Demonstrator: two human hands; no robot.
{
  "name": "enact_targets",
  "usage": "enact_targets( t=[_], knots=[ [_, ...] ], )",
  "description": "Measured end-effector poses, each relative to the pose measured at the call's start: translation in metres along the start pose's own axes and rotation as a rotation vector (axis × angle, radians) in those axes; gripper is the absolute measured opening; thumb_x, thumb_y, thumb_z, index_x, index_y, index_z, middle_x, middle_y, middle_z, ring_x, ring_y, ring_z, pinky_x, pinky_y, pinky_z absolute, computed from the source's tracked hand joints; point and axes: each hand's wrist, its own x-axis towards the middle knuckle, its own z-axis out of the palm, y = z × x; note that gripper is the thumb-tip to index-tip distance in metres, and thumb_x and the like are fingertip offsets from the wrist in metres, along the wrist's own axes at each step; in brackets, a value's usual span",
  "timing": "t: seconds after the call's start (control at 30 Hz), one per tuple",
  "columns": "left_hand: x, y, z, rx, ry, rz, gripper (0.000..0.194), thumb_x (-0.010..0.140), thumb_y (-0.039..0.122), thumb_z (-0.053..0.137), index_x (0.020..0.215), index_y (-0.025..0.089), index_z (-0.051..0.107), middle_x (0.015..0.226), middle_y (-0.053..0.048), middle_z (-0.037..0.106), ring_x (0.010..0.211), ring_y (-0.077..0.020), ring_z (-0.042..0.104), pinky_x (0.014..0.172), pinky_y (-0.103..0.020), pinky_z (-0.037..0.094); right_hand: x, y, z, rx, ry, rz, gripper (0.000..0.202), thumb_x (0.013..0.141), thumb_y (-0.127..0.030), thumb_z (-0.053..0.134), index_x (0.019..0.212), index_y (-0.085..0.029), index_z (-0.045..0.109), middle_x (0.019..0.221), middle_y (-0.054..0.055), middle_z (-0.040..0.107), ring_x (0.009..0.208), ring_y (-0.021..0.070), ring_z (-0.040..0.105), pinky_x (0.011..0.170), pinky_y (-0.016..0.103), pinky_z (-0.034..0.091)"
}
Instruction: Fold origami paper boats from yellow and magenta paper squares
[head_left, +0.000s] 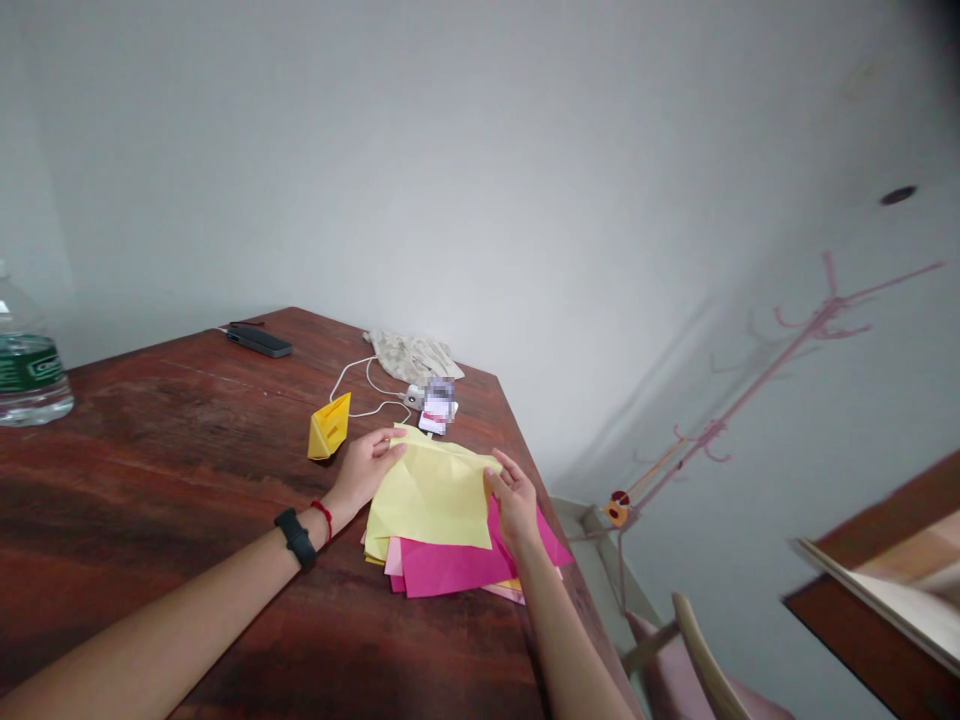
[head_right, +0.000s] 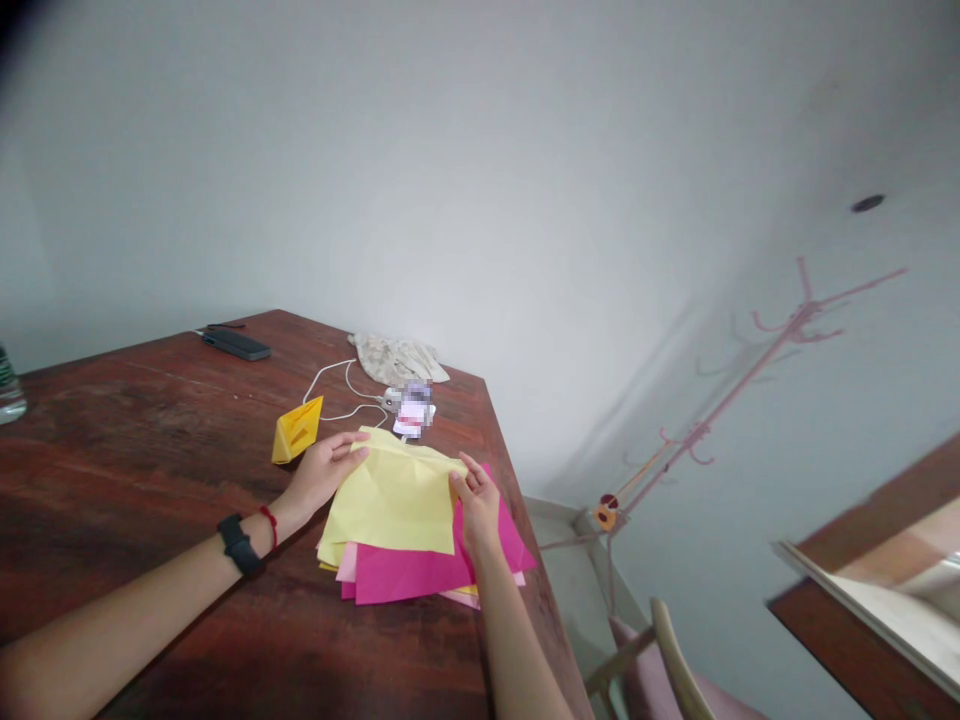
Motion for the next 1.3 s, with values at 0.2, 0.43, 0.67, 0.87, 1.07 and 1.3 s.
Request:
enact_targets(
  t=[0.2,0.43,0.67,0.87,1.07,1.3],
  knots=[
    [-0.01,0.016,0.001,0.283,0.061,0.403,0.026,0.085,0.034,0.067,0.104,0.018,0.071,0.103,-0.01,0.076,0.093,-0.0234,0.072,0.077,-0.032,0.058,0.0,-0.003,-0.002,-0.406,0.08,-0.315,0.025,0.074,-0.031,0.073,0.096,-0.018,0.073,0.097,0.009,0.074,0.087,0.0229,0.068,0.082,0.039,0.055],
    [-0.035,0.028,0.01,0.523,0.04,0.662,0.029,0.085,0.014,0.055,0.101,0.025,0.076,0.097,-0.008,0.07,0.098,-0.0218,0.066,0.089,-0.033,0.054,-0.008,-0.019,0.003,-0.372,0.26,-0.438,0.008,0.071,-0.02,0.066,0.077,-0.023,0.07,0.114,0.009,0.064,0.113,0.0255,0.057,0.079,0.033,0.053],
    [-0.027,0.016,0.011,0.637,-0.009,0.663,0.02,0.086,0.017,0.057,0.082,0.024,0.075,0.094,-0.007,0.065,0.103,-0.0254,0.059,0.096,-0.041,0.048,-0.01,0.0,0.02,0.265,0.13,0.077,0.034,0.079,-0.031,0.069,0.11,-0.027,0.059,0.095,0.002,0.069,0.075,0.0174,0.068,0.067,0.033,0.058],
    [-0.019,-0.004,0.011,0.68,-0.085,0.506,0.023,0.085,0.015,0.053,0.076,0.021,0.074,0.106,-0.008,0.058,0.109,-0.0249,0.058,0.097,-0.038,0.048,-0.005,0.005,0.019,0.454,0.123,0.172,0.037,0.081,-0.023,0.068,0.115,-0.028,0.054,0.089,0.001,0.071,0.073,0.0182,0.071,0.074,0.039,0.06],
    [-0.025,-0.01,0.016,0.692,-0.115,0.487,0.023,0.087,0.014,0.052,0.078,0.02,0.072,0.134,-0.01,0.049,0.132,-0.0288,0.047,0.112,-0.044,0.038,-0.008,0.0,0.019,0.57,-0.126,0.389,0.045,0.09,-0.056,0.056,0.115,-0.02,0.062,0.112,0.013,0.072,0.1,0.0261,0.071,0.083,0.047,0.058],
    [-0.033,-0.016,0.021,0.71,-0.191,0.471,0.021,0.086,0.012,0.054,0.08,0.02,0.072,0.132,-0.01,0.048,0.129,-0.0291,0.05,0.11,-0.046,0.04,-0.008,0.003,0.027,0.632,-0.02,0.283,0.03,0.078,-0.021,0.076,0.106,-0.019,0.064,0.109,0.008,0.073,0.095,0.0203,0.071,0.081,0.036,0.061]
  ],
)
